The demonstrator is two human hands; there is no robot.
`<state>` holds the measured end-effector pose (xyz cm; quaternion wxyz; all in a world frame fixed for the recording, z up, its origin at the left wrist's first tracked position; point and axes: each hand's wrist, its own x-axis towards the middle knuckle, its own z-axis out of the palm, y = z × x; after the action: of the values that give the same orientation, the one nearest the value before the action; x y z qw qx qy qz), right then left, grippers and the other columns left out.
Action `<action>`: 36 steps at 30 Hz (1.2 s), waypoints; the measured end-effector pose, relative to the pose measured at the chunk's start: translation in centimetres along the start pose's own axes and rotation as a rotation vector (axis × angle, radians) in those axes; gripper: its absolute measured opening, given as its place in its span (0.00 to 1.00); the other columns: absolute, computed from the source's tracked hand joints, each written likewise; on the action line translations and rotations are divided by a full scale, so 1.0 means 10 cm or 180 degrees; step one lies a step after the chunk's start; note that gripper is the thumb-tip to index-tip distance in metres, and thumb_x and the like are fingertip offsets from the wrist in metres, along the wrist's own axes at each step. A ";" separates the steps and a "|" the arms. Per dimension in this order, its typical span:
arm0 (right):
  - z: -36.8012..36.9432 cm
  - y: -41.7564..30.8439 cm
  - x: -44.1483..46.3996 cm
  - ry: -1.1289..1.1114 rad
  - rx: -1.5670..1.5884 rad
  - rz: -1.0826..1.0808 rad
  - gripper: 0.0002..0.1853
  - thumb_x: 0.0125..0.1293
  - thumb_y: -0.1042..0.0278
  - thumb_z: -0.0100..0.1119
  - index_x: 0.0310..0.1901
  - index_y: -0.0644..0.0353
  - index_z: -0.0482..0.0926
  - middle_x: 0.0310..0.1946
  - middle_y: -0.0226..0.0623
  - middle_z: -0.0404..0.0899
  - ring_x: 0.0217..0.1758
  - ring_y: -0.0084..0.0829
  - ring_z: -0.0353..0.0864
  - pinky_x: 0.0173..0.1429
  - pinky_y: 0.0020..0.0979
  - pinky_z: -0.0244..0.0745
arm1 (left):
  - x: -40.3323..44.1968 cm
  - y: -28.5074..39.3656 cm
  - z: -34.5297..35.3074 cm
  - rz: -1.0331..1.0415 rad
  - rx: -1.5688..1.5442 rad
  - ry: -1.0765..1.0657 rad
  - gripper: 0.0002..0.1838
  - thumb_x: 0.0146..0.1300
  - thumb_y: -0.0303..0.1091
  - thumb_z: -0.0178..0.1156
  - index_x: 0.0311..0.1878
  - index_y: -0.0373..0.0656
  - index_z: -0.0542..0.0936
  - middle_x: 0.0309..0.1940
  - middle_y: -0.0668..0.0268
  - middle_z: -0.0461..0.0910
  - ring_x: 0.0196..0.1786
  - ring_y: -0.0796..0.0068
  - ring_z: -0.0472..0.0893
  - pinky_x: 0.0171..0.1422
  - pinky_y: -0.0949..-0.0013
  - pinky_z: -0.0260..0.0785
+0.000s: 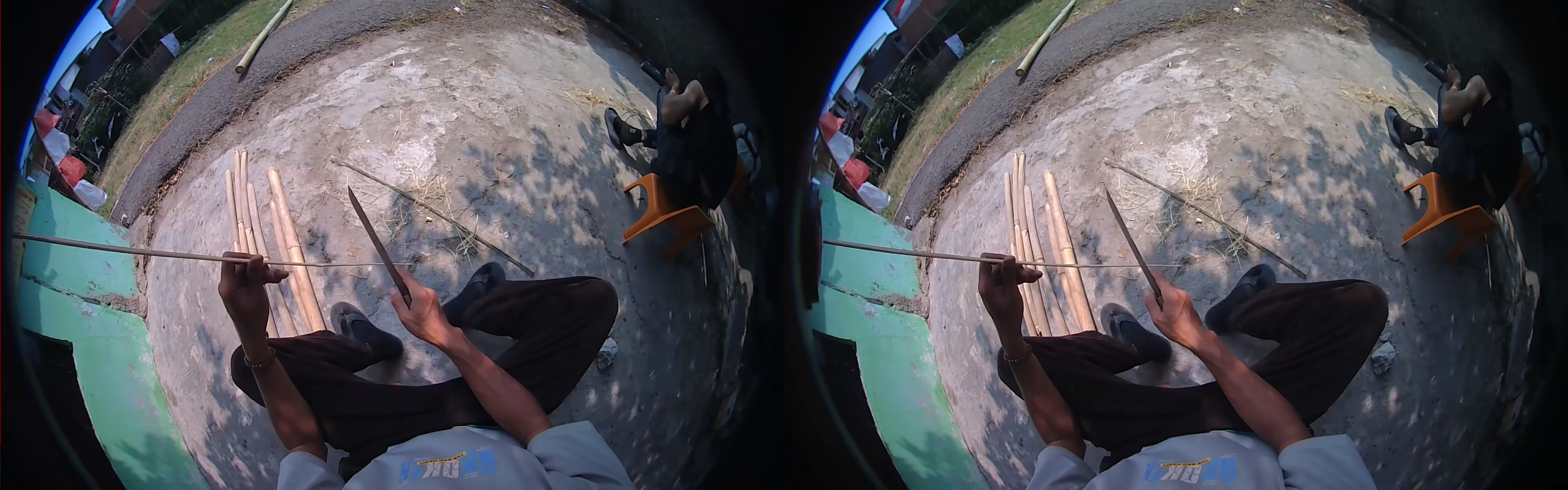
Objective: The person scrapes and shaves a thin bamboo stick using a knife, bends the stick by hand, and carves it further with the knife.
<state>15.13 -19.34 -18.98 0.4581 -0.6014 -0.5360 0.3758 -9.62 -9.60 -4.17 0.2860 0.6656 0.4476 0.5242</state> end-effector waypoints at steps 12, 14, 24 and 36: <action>0.19 0.00 -0.14 -0.0528 -0.0264 -0.0087 0.21 0.72 0.66 0.61 0.63 0.63 0.71 0.25 0.51 0.79 0.29 0.49 0.84 0.35 0.42 0.75 | -0.04 -0.12 -0.01 -0.0199 -0.0333 0.0597 0.13 0.73 0.36 0.64 0.38 0.37 0.74 0.20 0.63 0.83 0.24 0.76 0.85 0.29 0.75 0.75; 0.23 0.01 -0.14 -0.0534 -0.0246 -0.0152 0.21 0.72 0.66 0.61 0.63 0.63 0.71 0.25 0.51 0.79 0.28 0.49 0.83 0.35 0.42 0.74 | -0.05 -0.10 -0.02 -0.0187 -0.0235 0.0635 0.13 0.73 0.36 0.64 0.38 0.37 0.74 0.21 0.63 0.83 0.24 0.76 0.85 0.29 0.75 0.76; 0.20 -0.60 -0.11 -0.0751 -0.0140 -0.0283 0.21 0.73 0.68 0.58 0.64 0.62 0.69 0.28 0.54 0.81 0.33 0.58 0.84 0.38 0.49 0.75 | -0.07 -0.07 -0.02 -0.0016 0.0018 0.0746 0.15 0.71 0.36 0.66 0.33 0.37 0.76 0.16 0.67 0.78 0.21 0.80 0.83 0.24 0.75 0.75; 0.02 -1.18 -0.12 -0.0906 -0.0403 -0.0484 0.22 0.74 0.70 0.56 0.67 0.61 0.68 0.34 0.58 0.81 0.36 0.60 0.83 0.41 0.50 0.75 | -0.13 0.07 -0.10 0.0264 0.0645 0.0279 0.14 0.76 0.37 0.60 0.34 0.38 0.75 0.17 0.65 0.80 0.25 0.76 0.87 0.27 0.73 0.73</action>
<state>11.18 -20.38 -7.80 0.3658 -0.5275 -0.6620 0.3869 -10.40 -11.18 -3.90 0.1755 0.6855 0.4825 0.5162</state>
